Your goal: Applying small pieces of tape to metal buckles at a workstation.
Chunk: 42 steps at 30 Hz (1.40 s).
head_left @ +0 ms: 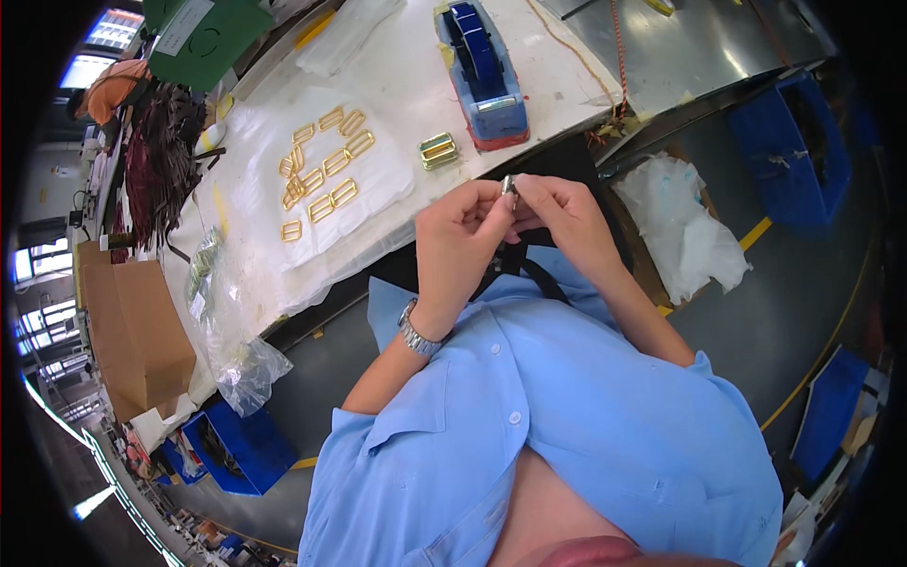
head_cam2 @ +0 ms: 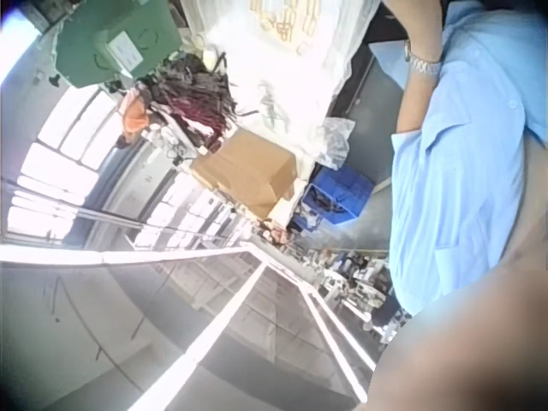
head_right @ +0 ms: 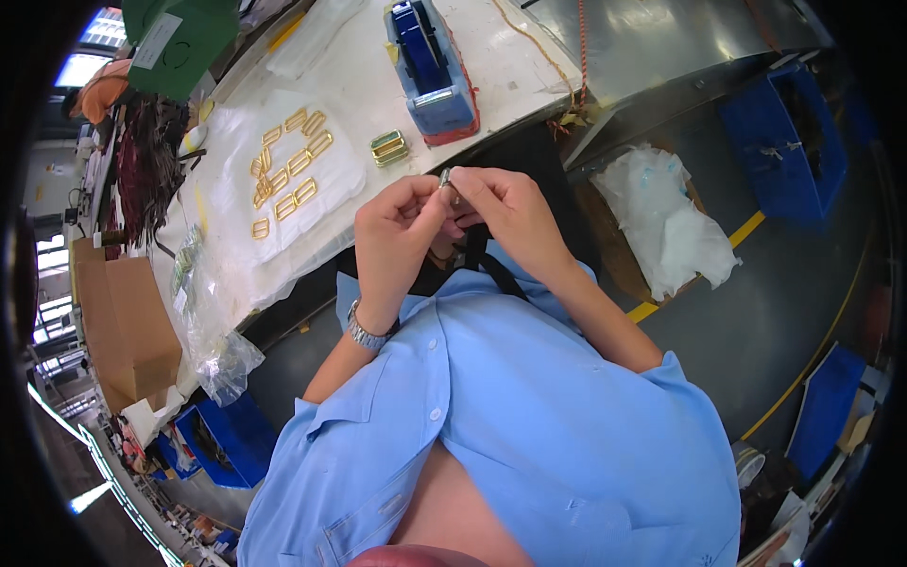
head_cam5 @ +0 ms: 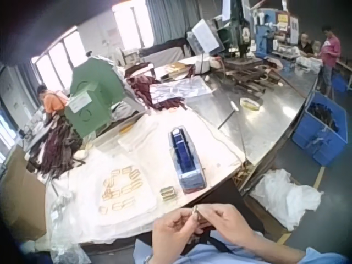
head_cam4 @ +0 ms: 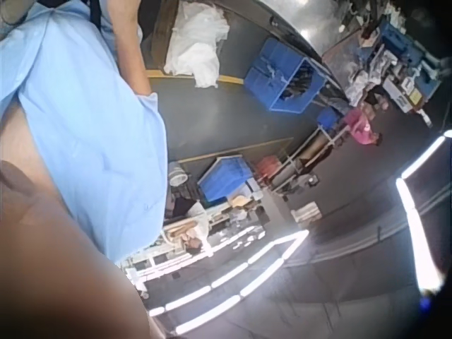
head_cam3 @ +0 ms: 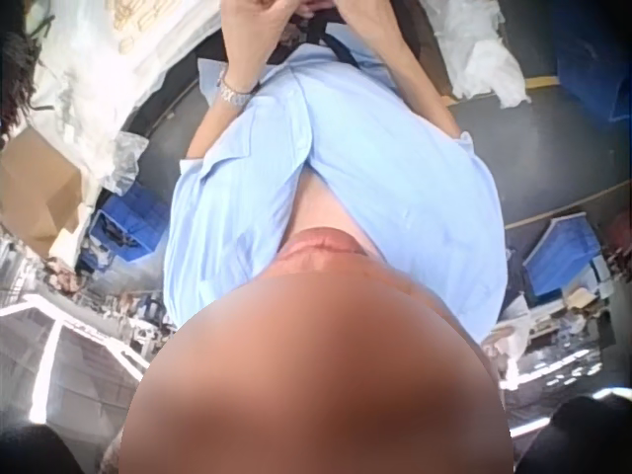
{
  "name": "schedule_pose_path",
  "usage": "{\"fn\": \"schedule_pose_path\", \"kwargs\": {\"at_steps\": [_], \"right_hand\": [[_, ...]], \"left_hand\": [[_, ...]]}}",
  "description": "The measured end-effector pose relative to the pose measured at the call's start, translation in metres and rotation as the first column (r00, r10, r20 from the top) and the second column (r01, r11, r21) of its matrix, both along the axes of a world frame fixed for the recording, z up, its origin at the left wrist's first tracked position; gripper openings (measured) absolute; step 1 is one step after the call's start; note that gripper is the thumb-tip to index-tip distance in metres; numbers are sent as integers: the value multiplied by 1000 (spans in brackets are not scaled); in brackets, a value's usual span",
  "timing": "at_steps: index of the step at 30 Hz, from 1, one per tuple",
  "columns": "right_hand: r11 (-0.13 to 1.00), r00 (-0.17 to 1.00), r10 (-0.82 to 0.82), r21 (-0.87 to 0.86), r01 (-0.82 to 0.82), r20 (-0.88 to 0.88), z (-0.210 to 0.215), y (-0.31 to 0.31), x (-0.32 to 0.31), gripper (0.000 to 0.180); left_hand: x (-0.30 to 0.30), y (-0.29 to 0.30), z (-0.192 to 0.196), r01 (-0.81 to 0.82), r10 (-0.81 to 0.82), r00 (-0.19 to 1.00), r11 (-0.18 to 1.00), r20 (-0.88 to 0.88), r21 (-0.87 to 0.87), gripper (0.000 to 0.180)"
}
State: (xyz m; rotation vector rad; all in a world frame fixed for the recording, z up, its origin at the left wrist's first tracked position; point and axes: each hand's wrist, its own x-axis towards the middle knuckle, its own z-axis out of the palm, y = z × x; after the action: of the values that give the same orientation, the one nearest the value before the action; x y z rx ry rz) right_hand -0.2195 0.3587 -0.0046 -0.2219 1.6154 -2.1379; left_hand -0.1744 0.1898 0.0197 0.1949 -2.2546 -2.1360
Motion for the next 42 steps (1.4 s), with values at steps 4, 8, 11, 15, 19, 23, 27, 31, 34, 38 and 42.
{"fn": "schedule_pose_path", "kwargs": {"at_steps": [4, 8, 11, 15, 19, 23, 27, 31, 34, 38, 42], "right_hand": [[947, 899, 150, 320, -12, -412, 22, 10, 8, 34], [911, 857, 203, 413, 13, -474, 27, 5, 2, 36], [825, 755, 288, 553, 117, -589, 21, 5, -2, 50], [767, 676, 402, 630, 120, -618, 14, 8, -3, 38], [781, 653, 443, 623, 56, -614, 16, 11, -3, 34], [755, 640, 488, 655, 31, -593, 22, 10, -3, 23], [792, 736, 427, 611, -23, -525, 26, 9, -3, 38], [780, 750, 430, 625, -29, -502, 27, 8, -4, 60], [773, 696, 475, 633, -38, -538, 28, 6, -6, 66], [747, 645, 532, 663, -53, -548, 30, 0, -9, 68], [826, 672, 392, 562, 43, -628, 36, -3, -12, 75]], "left_hand": [[10, -17, -4, -40, 2, 988, 969, 155, 244, 16], [10, -26, -15, -52, -13, 984, 933, 178, 356, 16], [13, -29, -18, -26, -58, 980, 911, 191, 413, 17], [19, -27, -5, 46, -70, 986, 987, 154, 155, 18], [17, -31, 17, 101, -253, 951, 798, -178, -594, 33], [5, -40, 28, 77, -503, 823, 560, -264, -825, 40], [2, -47, 33, 80, -534, 807, 523, -253, -849, 41], [1, -51, 36, 120, -572, 787, 508, -230, -853, 41], [0, -53, 35, 146, -589, 783, 488, -201, -861, 41], [0, -54, 37, 157, -596, 783, 464, -176, -872, 42], [-5, -65, 44, 125, -483, 852, 560, -201, -819, 40]]}}
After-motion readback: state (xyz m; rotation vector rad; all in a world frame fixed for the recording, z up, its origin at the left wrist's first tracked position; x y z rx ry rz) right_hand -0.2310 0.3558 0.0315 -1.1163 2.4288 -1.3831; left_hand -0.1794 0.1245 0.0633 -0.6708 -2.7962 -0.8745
